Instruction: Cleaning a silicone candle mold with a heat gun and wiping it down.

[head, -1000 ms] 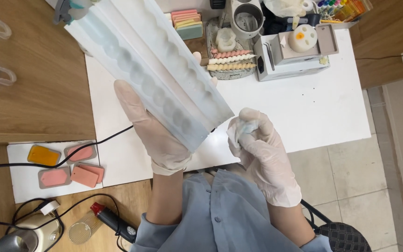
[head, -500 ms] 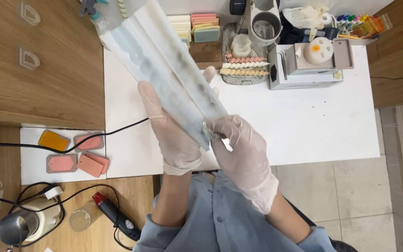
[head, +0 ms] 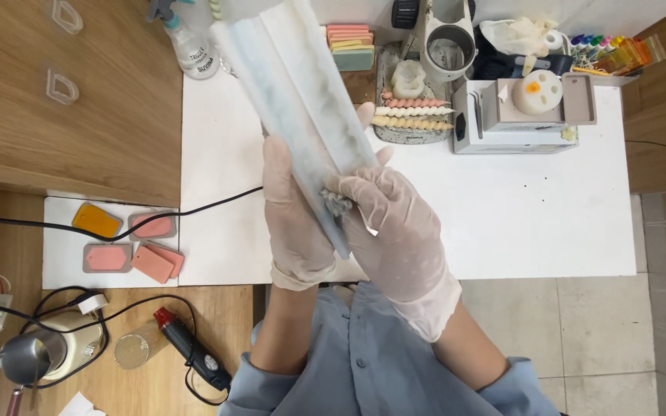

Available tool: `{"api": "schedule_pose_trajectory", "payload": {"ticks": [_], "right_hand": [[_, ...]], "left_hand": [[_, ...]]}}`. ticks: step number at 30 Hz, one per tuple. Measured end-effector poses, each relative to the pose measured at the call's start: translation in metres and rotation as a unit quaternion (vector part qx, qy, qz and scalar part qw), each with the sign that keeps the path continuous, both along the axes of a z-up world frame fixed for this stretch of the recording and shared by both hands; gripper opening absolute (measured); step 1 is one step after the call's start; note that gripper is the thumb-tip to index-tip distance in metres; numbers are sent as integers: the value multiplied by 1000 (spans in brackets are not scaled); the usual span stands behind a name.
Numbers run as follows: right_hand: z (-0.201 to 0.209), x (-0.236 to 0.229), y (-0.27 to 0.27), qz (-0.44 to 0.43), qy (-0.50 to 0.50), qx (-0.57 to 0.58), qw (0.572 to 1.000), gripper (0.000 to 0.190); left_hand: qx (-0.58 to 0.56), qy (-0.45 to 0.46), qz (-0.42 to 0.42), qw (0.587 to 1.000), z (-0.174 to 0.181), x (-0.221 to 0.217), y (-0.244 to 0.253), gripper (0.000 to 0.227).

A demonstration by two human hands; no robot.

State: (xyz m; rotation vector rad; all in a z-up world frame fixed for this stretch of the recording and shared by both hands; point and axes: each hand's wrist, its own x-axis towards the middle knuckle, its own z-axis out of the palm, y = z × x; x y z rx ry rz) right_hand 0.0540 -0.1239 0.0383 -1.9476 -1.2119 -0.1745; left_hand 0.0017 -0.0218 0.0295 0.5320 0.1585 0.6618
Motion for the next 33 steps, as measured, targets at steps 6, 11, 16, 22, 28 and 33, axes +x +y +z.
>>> {"api": "schedule_pose_trajectory", "payload": {"ticks": [6, 11, 16, 22, 28, 33], "right_hand": [[-16, -15, -30, 66, 56, -93, 992, 28], [-3, -16, -10, -22, 80, -53, 995, 24], [14, -10, 2, 8, 31, 6, 999, 28], [12, -24, -28, 38, 68, -151, 985, 31], [5, -33, -56, 151, 167, -232, 946, 29], [32, -30, -30, 41, 80, -31, 996, 35]], "left_hand": [[-59, -42, -18, 997, -26, -5, 8, 82], [-60, -35, -35, 997, -28, -8, 5, 76], [-72, -6, -29, 997, -41, -15, 5, 73], [-88, -64, -66, 992, 2, -13, 17, 68], [-121, -91, -56, 987, 9, -18, 25, 65], [-87, -42, -25, 995, -16, -18, 15, 62]]}}
